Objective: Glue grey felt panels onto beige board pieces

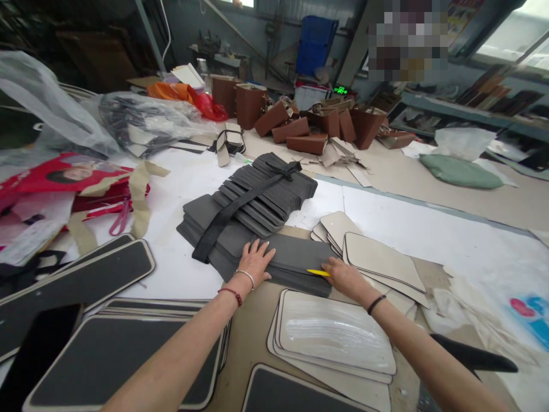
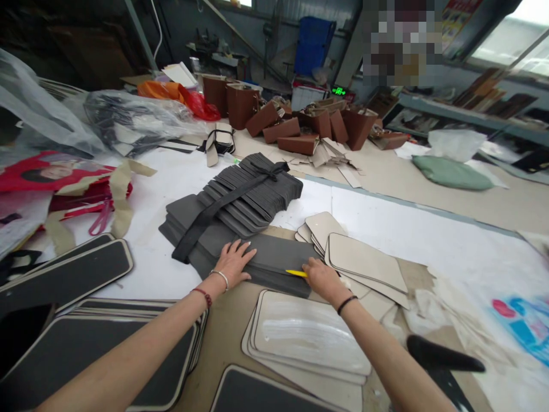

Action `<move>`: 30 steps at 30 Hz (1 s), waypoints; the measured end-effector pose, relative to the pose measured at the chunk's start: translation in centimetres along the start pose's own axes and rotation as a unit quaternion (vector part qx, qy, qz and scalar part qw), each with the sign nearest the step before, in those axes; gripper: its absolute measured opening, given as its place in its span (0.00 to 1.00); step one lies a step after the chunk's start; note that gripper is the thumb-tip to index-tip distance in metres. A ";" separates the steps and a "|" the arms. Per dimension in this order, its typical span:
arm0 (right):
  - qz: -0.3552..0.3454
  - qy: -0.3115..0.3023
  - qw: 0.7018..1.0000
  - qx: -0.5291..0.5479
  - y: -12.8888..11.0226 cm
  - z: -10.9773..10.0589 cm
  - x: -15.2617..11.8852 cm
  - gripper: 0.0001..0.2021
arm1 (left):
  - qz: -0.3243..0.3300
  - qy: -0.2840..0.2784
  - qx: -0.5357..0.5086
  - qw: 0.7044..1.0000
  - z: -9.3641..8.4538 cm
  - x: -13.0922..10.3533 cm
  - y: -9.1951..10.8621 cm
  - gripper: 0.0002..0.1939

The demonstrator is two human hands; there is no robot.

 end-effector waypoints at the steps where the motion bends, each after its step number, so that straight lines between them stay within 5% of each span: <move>1: -0.008 0.001 1.000 -0.022 -0.5 -0.2 0.2 0.12 | 0.000 0.001 0.000 1.000 0.0 0.2 0.1 0.37; 5: -0.028 0.009 0.998 -0.062 -1.6 -1.0 0.8 0.12 | 0.005 0.005 -0.022 1.000 -0.2 0.6 0.3 0.33; 10: 0.000 0.004 1.000 0.008 0.1 -1.2 0.5 0.09 | -0.004 0.001 -0.037 0.999 -0.7 1.5 0.3 0.24; 18: 0.040 0.004 0.999 0.036 1.0 -0.5 2.0 0.20 | 0.028 -0.043 -0.012 0.999 -1.1 3.4 -0.2 0.25; 30: -0.013 -0.009 0.999 -0.043 -0.2 -1.4 2.8 0.09 | 0.041 -0.057 0.007 0.997 -1.5 3.9 -0.2 0.24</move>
Point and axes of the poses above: each hand's wrist, its own x-axis towards the middle knuckle, its own z-axis out of the palm, y = z × x, the point moved 7 cm from there along x, towards the middle knuckle, and after that the axes turned 13 degrees about -z, right-handed, at the moved point
